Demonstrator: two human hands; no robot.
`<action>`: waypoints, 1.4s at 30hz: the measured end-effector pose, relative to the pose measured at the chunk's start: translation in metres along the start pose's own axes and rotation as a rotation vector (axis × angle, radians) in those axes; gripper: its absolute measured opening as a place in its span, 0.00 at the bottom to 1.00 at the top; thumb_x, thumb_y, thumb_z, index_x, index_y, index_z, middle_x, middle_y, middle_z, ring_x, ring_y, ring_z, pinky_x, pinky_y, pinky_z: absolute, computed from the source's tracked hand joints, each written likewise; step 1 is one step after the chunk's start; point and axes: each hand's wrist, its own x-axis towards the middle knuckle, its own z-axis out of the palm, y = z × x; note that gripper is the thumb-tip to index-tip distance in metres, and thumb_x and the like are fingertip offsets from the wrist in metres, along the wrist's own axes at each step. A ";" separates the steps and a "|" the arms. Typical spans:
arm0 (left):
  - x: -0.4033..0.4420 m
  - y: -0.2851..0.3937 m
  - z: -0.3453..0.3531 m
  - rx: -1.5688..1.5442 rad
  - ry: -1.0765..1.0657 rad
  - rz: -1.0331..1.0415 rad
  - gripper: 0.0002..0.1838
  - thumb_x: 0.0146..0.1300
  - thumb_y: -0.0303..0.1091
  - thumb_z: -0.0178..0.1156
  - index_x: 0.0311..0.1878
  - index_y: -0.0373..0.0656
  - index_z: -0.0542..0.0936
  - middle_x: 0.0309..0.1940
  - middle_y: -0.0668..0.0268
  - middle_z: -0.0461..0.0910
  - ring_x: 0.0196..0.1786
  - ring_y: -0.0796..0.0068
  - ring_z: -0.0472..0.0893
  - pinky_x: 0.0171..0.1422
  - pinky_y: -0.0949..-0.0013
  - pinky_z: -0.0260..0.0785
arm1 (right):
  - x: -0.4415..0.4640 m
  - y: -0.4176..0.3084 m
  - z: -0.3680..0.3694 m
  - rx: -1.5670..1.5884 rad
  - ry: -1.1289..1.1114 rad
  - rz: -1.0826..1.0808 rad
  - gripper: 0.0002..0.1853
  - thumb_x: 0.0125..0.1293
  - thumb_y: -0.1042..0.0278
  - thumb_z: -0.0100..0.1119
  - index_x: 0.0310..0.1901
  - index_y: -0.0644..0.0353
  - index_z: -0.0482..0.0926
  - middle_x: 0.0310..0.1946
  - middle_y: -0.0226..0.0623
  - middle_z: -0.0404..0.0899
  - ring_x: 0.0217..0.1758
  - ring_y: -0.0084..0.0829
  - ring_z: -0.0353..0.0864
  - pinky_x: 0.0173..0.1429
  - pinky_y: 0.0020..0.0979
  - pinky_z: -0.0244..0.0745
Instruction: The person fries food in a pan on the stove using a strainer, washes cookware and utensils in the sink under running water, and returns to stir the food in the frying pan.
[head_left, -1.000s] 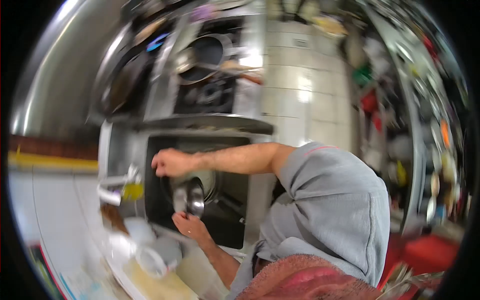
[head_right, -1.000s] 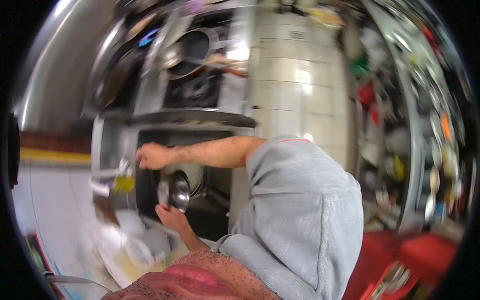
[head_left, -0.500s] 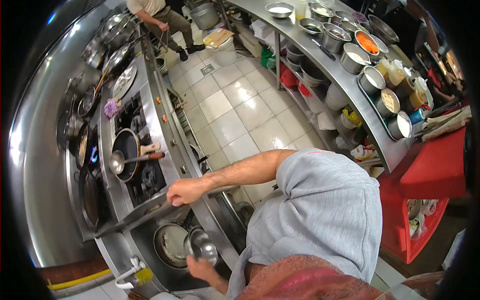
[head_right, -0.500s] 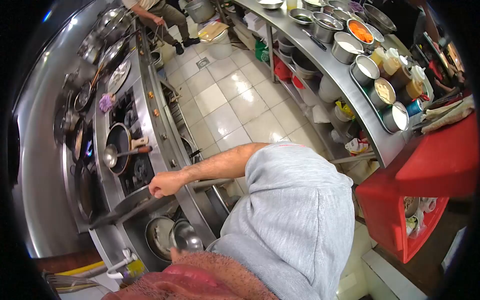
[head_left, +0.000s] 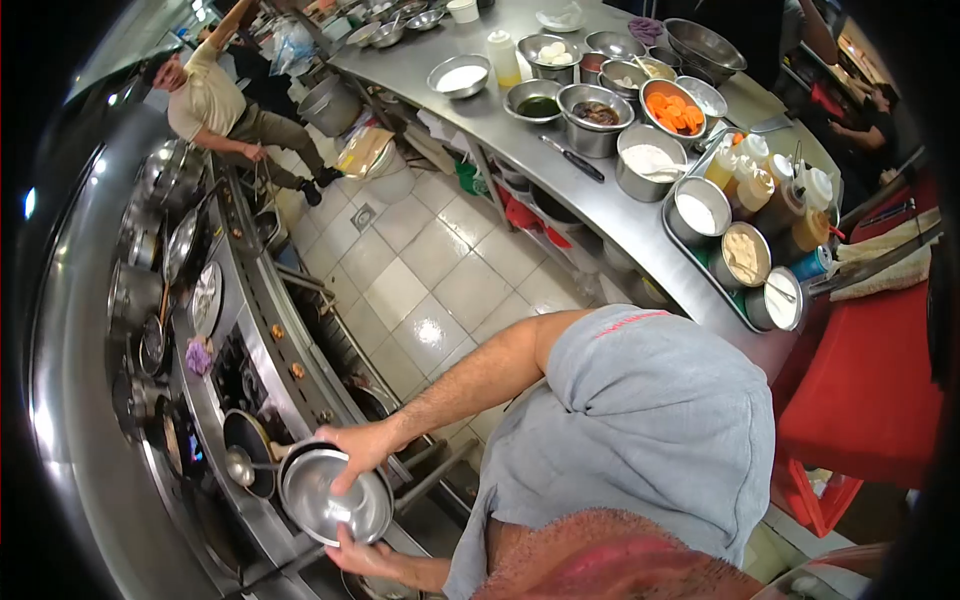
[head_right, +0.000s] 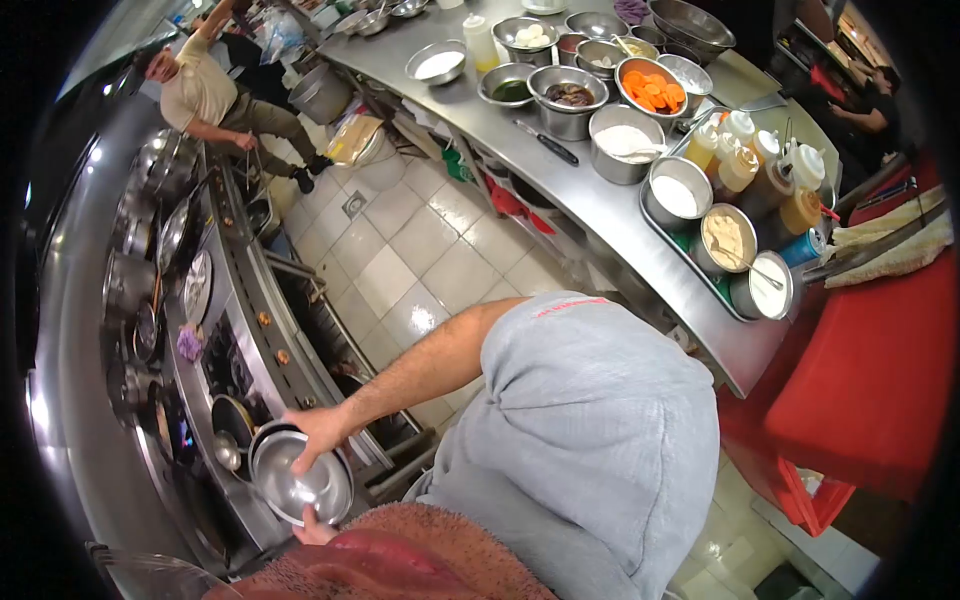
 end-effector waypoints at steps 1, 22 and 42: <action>0.002 -0.003 0.032 -0.088 -0.038 0.011 0.13 0.53 0.29 0.55 0.41 0.35 0.71 0.35 0.58 0.74 0.32 0.68 0.74 0.31 0.69 0.67 | 0.014 0.022 -0.022 -0.179 0.157 -0.136 0.33 0.44 0.66 0.66 0.51 0.61 0.59 0.46 0.49 0.70 0.52 0.37 0.70 0.49 0.33 0.69; 0.176 0.008 0.385 -0.227 -0.451 -0.001 0.15 0.64 0.37 0.48 0.48 0.38 0.69 0.36 0.65 0.76 0.27 0.79 0.74 0.35 0.76 0.69 | -0.113 -0.188 -0.479 0.020 1.509 -0.541 0.31 0.52 0.79 0.52 0.58 0.63 0.53 0.44 0.47 0.68 0.43 0.36 0.74 0.40 0.38 0.77; 0.179 0.003 0.488 -0.029 -0.469 -0.204 0.16 0.59 0.39 0.55 0.46 0.39 0.72 0.37 0.65 0.76 0.30 0.79 0.74 0.36 0.77 0.68 | -0.496 -0.193 -0.755 -0.928 2.295 1.159 0.25 0.50 0.54 0.45 0.45 0.63 0.75 0.49 0.53 0.70 0.55 0.48 0.68 0.58 0.40 0.62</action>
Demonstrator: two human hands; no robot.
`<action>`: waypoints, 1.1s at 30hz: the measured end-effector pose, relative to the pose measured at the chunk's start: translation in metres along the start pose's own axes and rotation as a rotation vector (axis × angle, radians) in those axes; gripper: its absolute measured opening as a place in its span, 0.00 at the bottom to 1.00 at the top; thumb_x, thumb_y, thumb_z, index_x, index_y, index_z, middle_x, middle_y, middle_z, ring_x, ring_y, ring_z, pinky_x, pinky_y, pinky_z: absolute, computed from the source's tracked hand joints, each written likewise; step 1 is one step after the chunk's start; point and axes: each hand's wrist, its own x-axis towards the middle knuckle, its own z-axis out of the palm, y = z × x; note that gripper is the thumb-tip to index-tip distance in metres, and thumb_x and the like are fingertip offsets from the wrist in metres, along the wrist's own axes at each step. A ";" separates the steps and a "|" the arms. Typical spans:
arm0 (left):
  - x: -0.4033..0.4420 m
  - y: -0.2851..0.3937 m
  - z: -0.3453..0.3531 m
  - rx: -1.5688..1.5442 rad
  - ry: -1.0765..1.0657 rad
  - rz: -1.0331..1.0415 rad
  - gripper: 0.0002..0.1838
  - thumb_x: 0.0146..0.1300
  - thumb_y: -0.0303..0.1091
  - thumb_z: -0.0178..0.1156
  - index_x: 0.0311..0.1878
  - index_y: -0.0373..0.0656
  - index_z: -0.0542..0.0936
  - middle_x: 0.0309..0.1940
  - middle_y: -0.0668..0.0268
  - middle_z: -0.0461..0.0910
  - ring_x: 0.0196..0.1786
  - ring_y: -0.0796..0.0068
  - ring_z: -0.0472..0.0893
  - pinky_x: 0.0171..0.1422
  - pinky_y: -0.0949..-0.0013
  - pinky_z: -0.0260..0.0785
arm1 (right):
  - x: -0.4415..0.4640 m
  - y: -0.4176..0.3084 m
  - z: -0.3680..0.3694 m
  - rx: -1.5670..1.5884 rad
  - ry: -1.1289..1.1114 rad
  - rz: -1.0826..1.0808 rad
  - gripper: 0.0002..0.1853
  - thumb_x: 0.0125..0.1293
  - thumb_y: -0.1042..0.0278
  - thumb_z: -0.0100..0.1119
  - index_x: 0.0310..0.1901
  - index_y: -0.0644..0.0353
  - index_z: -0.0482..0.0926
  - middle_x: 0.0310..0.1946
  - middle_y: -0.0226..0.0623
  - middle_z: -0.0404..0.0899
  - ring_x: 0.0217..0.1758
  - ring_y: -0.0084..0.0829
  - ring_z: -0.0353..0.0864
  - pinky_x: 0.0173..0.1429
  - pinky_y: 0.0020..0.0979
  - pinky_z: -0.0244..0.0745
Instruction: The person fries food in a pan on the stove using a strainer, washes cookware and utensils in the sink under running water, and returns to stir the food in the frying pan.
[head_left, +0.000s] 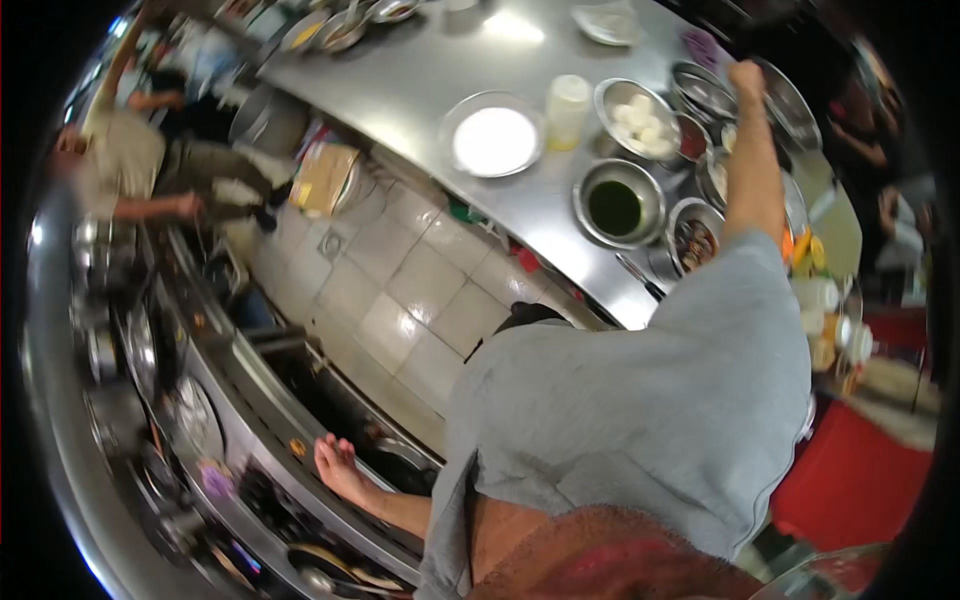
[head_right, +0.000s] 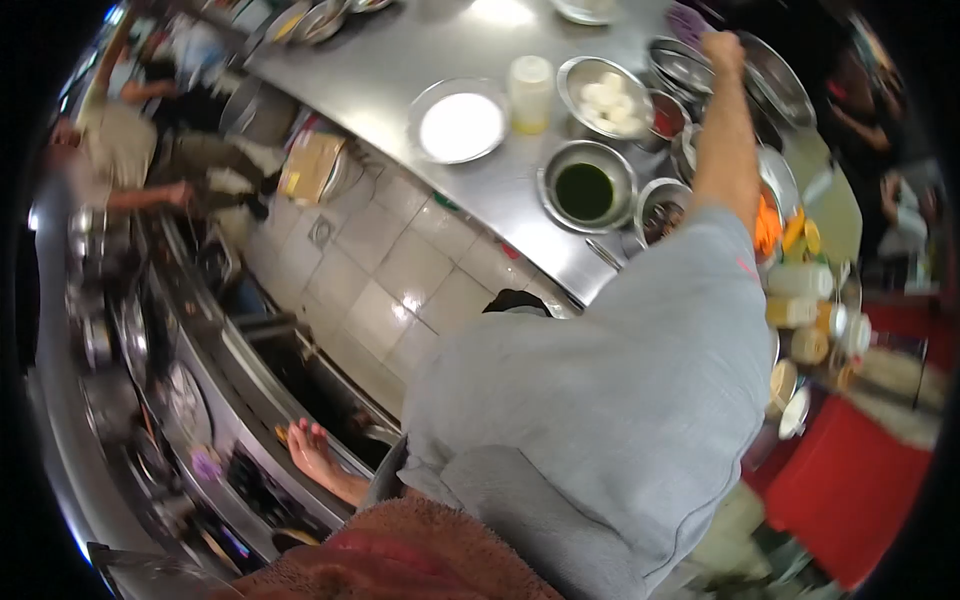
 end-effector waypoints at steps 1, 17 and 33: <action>0.007 -0.002 -0.002 -0.016 -0.034 -0.003 0.16 0.59 0.38 0.56 0.46 0.38 0.72 0.38 0.65 0.76 0.30 0.79 0.74 0.36 0.77 0.68 | 0.002 -0.019 -0.013 -0.072 -0.053 -0.172 0.25 0.49 0.53 0.46 0.43 0.64 0.76 0.46 0.54 0.72 0.54 0.49 0.68 0.57 0.40 0.62; -0.012 0.003 -0.187 -0.080 0.395 -0.029 0.19 0.59 0.36 0.55 0.51 0.36 0.70 0.39 0.63 0.77 0.33 0.81 0.74 0.40 0.77 0.68 | -0.518 -0.503 -0.081 0.836 -0.843 -1.452 0.24 0.60 0.51 0.51 0.55 0.54 0.68 0.43 0.31 0.75 0.40 0.21 0.74 0.40 0.21 0.64; -0.125 -0.007 -0.298 -0.262 1.221 0.102 0.15 0.60 0.33 0.53 0.47 0.35 0.70 0.23 0.70 0.70 0.27 0.81 0.69 0.37 0.75 0.65 | -1.290 -0.615 -0.081 0.518 -2.213 -1.345 0.36 0.56 0.51 0.57 0.60 0.63 0.54 0.56 0.49 0.59 0.50 0.40 0.70 0.41 0.34 0.70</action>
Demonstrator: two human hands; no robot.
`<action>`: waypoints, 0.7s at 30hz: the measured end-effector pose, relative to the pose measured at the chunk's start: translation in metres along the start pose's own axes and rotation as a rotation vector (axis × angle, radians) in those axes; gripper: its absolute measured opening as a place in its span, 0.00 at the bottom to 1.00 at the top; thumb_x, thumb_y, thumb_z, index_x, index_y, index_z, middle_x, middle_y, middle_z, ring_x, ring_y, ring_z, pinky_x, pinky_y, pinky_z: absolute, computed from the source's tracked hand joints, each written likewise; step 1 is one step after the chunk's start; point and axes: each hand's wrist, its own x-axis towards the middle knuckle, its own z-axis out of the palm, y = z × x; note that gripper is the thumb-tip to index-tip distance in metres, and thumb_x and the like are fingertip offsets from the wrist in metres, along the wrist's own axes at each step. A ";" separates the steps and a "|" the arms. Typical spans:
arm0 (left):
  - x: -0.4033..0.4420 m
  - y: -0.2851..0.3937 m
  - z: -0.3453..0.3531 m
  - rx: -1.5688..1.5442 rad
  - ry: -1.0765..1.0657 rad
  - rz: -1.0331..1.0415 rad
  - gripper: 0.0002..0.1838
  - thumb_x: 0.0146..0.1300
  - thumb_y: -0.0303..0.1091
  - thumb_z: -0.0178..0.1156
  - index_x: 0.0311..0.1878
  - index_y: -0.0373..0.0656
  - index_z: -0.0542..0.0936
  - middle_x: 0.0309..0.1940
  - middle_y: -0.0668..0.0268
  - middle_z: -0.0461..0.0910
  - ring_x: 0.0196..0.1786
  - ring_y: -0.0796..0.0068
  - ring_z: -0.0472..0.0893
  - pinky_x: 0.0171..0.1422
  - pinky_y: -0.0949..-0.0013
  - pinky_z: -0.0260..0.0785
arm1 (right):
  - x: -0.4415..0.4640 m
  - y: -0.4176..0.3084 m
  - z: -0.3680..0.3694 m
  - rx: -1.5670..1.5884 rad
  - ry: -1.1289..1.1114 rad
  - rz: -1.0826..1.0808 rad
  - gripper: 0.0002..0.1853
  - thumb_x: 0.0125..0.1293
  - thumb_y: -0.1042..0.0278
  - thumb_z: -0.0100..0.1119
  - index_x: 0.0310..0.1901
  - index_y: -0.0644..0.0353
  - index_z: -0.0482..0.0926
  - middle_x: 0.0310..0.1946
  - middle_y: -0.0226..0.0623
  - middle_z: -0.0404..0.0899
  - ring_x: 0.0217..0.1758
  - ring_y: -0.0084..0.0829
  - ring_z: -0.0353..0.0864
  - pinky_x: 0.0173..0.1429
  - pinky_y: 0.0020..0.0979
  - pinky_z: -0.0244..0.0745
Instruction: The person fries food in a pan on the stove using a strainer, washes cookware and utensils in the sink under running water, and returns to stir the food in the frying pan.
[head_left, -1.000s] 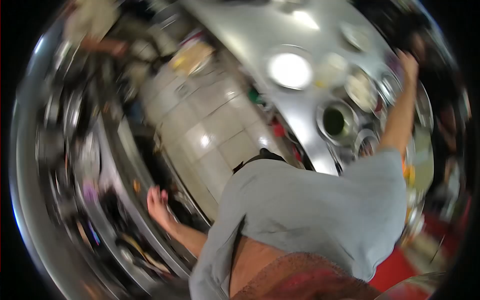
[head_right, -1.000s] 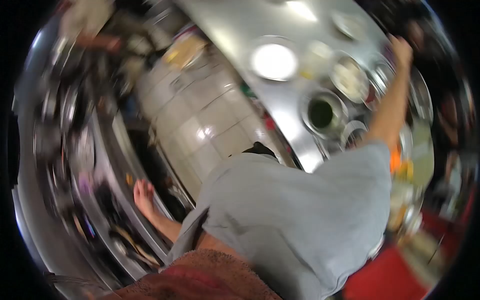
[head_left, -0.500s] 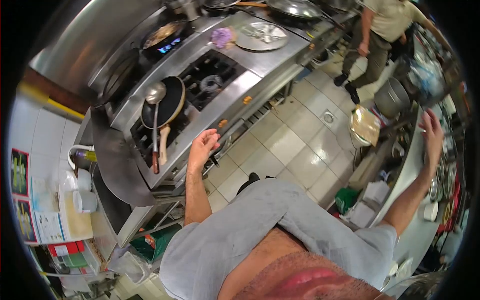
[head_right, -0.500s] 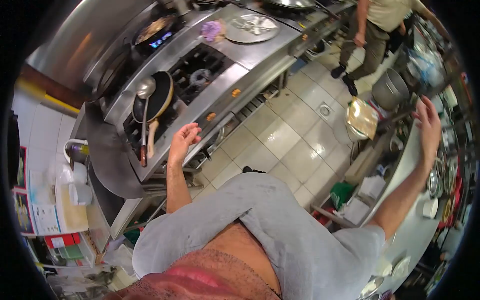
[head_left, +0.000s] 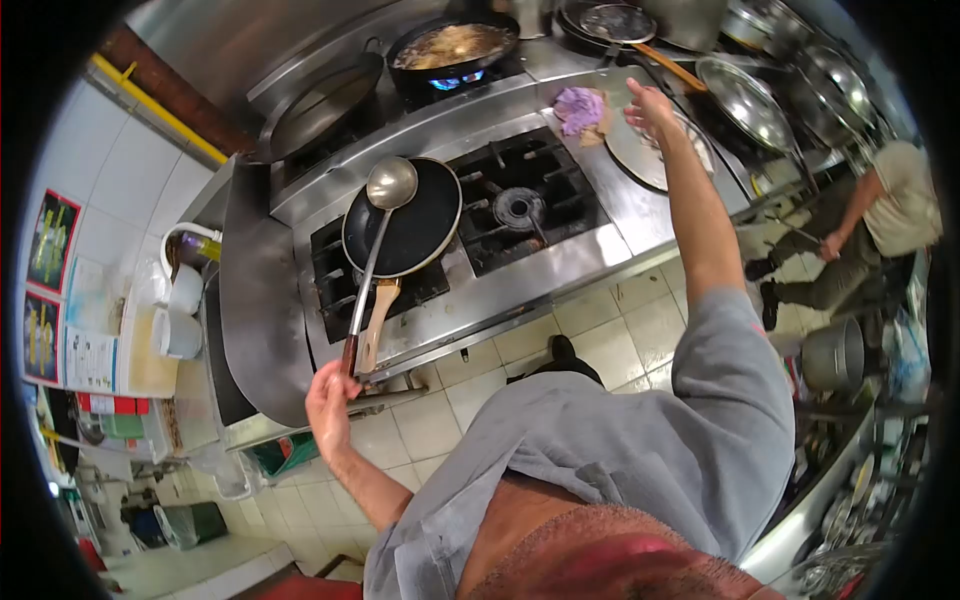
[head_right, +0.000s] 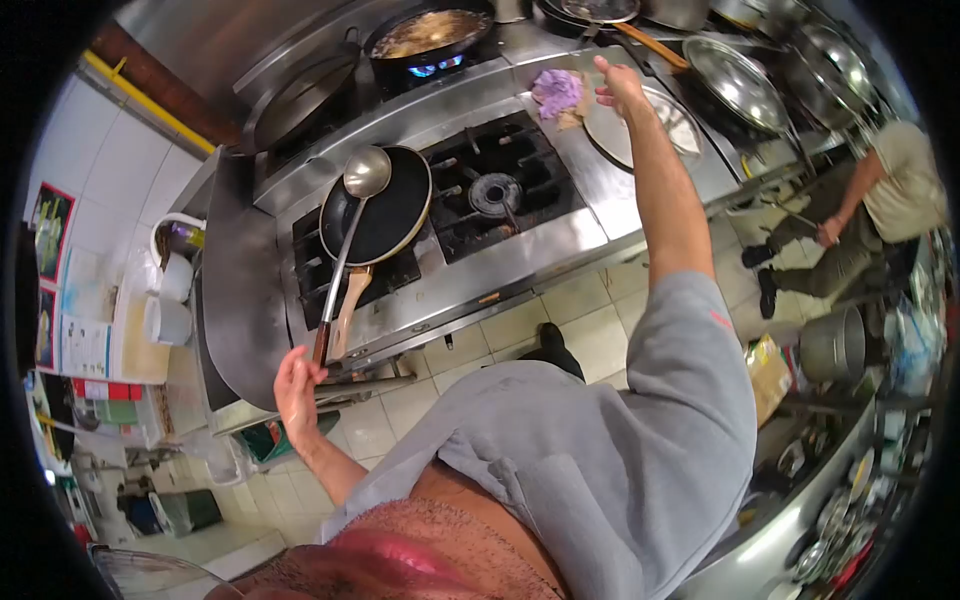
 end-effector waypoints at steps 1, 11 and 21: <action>-0.009 -0.007 -0.011 -0.110 0.013 0.041 0.15 0.60 0.35 0.52 0.46 0.35 0.70 0.20 0.72 0.66 0.24 0.82 0.65 0.35 0.75 0.64 | 0.032 0.001 0.008 -0.004 -0.028 0.000 0.36 0.56 0.51 0.57 0.60 0.63 0.54 0.56 0.49 0.59 0.50 0.40 0.70 0.41 0.34 0.70; -0.234 -0.269 -0.051 -0.503 0.946 -0.578 0.11 0.58 0.43 0.53 0.34 0.47 0.75 0.14 0.73 0.64 0.18 0.80 0.63 0.30 0.70 0.60 | 0.244 0.021 0.036 0.610 -0.186 0.144 0.15 0.65 0.63 0.39 0.38 0.72 0.64 0.24 0.46 0.71 0.24 0.38 0.72 0.25 0.34 0.68; -0.245 -0.386 0.036 0.411 0.415 -1.035 0.07 0.57 0.38 0.55 0.28 0.47 0.72 0.19 0.68 0.70 0.21 0.76 0.70 0.26 0.68 0.66 | 0.026 -0.010 -0.021 0.592 -0.544 0.125 0.03 0.64 0.70 0.42 0.35 0.58 0.65 0.16 0.24 0.62 0.09 0.14 0.53 0.11 0.17 0.47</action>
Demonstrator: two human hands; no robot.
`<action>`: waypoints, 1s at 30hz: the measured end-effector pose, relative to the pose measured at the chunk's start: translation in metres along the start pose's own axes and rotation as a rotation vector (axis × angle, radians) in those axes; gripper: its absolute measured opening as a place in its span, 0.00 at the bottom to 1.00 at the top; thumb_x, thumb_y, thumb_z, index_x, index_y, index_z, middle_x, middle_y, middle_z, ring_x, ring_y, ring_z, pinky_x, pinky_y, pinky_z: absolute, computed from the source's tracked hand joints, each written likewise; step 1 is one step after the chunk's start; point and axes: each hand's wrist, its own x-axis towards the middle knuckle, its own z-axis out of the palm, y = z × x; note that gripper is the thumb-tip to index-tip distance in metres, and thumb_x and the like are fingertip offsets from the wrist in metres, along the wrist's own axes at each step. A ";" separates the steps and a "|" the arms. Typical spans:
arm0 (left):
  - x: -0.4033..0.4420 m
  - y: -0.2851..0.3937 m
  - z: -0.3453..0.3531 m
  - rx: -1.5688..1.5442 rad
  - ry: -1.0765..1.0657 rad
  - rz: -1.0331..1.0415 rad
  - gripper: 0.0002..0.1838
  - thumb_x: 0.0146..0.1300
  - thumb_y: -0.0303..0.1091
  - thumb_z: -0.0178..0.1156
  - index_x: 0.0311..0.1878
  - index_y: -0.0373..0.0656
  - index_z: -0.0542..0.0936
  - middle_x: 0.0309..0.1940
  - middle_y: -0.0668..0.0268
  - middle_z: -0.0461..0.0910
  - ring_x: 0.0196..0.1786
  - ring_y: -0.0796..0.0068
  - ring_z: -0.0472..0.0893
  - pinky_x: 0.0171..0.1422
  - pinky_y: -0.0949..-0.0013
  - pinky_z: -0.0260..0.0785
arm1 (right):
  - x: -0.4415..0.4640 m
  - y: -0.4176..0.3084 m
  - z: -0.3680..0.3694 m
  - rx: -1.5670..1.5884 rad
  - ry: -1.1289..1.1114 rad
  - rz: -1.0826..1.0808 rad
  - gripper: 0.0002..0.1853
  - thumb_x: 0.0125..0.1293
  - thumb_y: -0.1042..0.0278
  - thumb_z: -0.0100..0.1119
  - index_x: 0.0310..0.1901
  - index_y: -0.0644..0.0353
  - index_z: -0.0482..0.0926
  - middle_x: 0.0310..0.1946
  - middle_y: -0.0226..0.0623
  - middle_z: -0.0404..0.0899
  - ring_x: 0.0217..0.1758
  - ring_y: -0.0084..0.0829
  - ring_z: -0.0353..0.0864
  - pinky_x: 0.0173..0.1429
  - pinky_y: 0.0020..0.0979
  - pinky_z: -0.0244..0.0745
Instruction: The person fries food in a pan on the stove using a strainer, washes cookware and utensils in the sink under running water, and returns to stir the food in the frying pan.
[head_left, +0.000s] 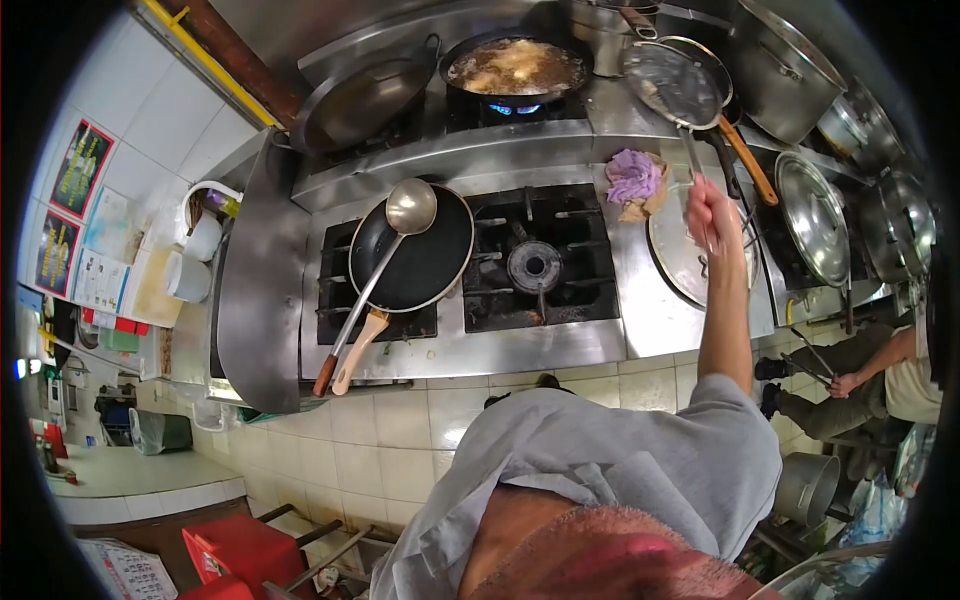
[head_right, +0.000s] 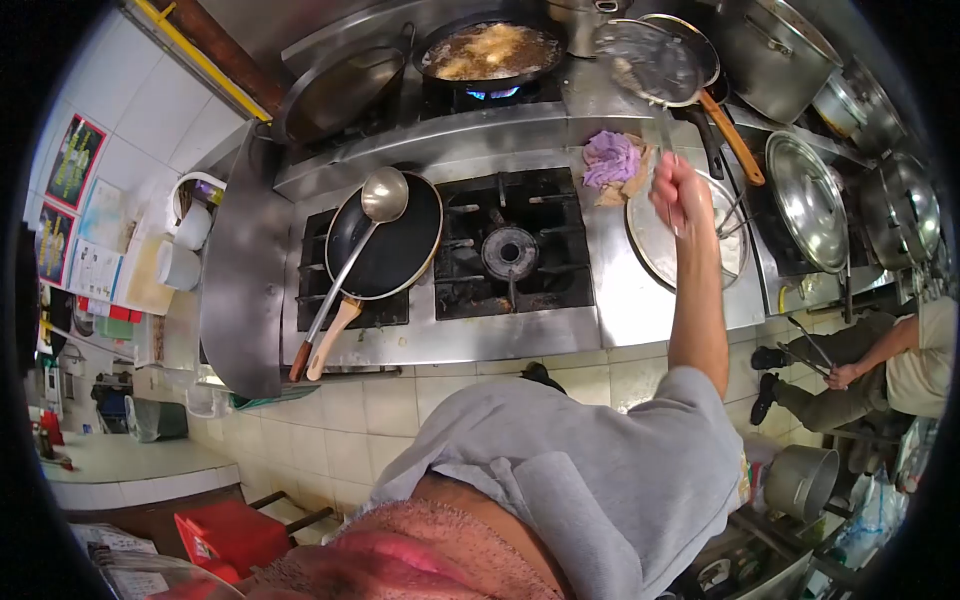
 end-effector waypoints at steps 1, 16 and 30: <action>0.010 0.014 0.000 -0.231 -0.016 -0.113 0.07 0.57 0.38 0.55 0.28 0.47 0.72 0.19 0.68 0.70 0.21 0.75 0.70 0.25 0.68 0.67 | -0.017 0.000 0.016 -0.006 -0.001 0.000 0.03 0.64 0.70 0.42 0.35 0.58 0.65 0.16 0.24 0.62 0.09 0.14 0.53 0.11 0.17 0.47; 0.043 0.136 -0.022 -0.634 -0.168 0.094 0.08 0.55 0.37 0.54 0.27 0.44 0.71 0.19 0.69 0.69 0.19 0.76 0.69 0.21 0.72 0.64 | 0.181 0.043 0.110 -1.618 0.217 -0.401 0.08 0.53 0.75 0.43 0.33 0.68 0.70 0.29 0.54 0.76 0.36 0.50 0.77 0.37 0.45 0.72; 0.067 0.040 -0.009 0.754 0.106 0.771 0.12 0.54 0.43 0.50 0.25 0.44 0.69 0.15 0.64 0.71 0.18 0.67 0.70 0.22 0.64 0.64 | 0.184 0.056 0.107 -0.775 -0.058 0.134 0.04 0.58 0.72 0.44 0.29 0.62 0.67 0.11 0.30 0.63 0.09 0.22 0.61 0.11 0.26 0.57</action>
